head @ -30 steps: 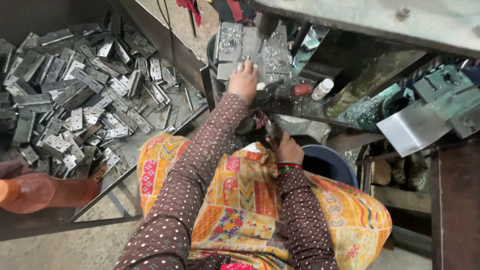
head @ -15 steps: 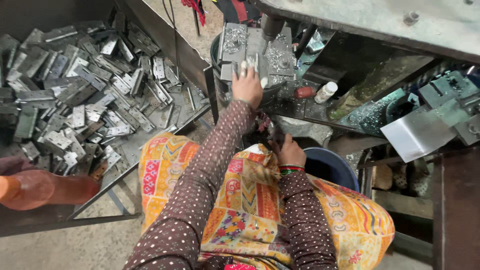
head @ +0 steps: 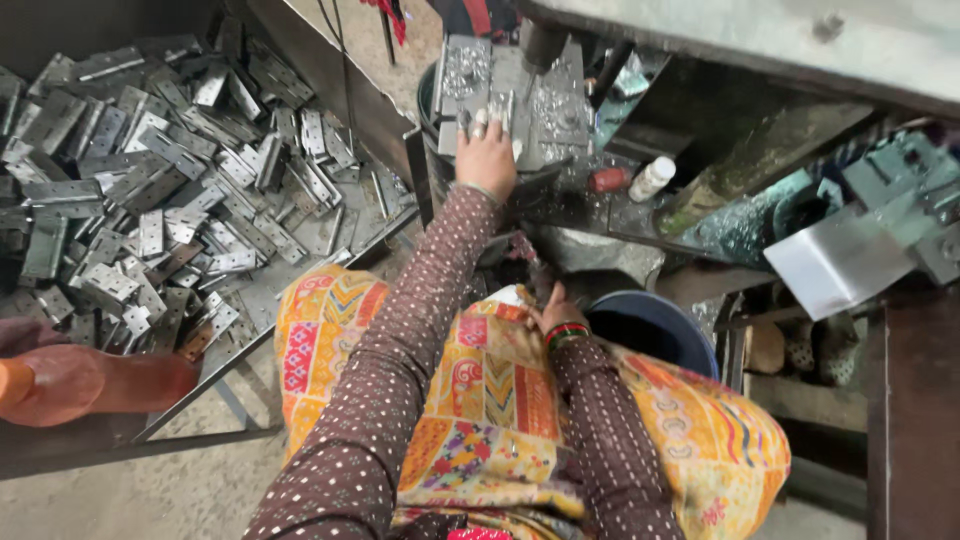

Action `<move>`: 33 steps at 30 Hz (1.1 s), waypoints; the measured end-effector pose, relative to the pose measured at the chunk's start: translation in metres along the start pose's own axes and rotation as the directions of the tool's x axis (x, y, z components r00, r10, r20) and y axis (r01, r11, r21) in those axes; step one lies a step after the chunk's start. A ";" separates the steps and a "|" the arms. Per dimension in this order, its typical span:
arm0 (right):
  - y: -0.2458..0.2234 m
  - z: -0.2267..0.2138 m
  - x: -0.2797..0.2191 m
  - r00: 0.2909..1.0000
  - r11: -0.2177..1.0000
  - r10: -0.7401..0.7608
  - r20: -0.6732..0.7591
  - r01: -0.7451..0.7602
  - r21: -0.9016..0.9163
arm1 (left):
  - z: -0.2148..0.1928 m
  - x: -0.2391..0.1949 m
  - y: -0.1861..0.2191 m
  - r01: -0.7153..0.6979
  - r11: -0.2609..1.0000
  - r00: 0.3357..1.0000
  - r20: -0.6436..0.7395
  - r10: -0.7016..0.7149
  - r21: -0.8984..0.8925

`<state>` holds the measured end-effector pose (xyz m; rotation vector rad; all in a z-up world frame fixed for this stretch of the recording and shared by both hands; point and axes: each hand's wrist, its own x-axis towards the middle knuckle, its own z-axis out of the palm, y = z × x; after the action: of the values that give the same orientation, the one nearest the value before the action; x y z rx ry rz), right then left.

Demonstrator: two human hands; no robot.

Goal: The person operates a drill press and other machinery to process metal components. They take metal pieces from a bin, place them into the machine for drilling, and then stack the processed parts.

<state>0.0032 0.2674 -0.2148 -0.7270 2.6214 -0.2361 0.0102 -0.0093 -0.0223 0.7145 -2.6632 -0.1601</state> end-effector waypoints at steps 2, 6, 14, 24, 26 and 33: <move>-0.003 -0.022 -0.010 0.999 0.998 -0.046 0.003 0.046 -0.030 | 0.002 0.001 0.000 -0.022 1.000 0.998 -0.060 0.023 0.009; -0.021 -0.063 -0.041 0.988 0.988 -0.056 -0.142 0.034 -0.153 | 0.007 0.020 0.000 -0.021 0.996 0.996 0.083 0.014 0.084; -0.001 0.011 -0.002 0.985 0.990 -0.084 -0.150 0.065 -0.125 | 0.018 0.016 -0.010 -0.017 1.000 1.000 -0.016 0.017 -0.006; 0.000 -0.034 -0.027 0.997 0.983 -0.003 -0.075 -0.011 -0.186 | 0.015 0.032 -0.010 -0.022 1.000 0.999 0.044 0.023 -0.021; -0.006 -0.010 -0.011 0.997 0.988 -0.075 -0.027 0.071 -0.135 | 0.018 0.036 -0.011 -0.008 1.000 1.000 -0.023 0.008 -0.004; -0.004 -0.026 -0.004 0.995 0.998 -0.008 0.099 0.013 -0.056 | 0.014 0.023 -0.018 -0.016 1.000 0.996 0.088 0.018 -0.024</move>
<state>-0.0031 0.2676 -0.1887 -0.7520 2.5401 -0.1254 -0.0059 -0.0364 -0.0316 0.6922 -2.7456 -0.2226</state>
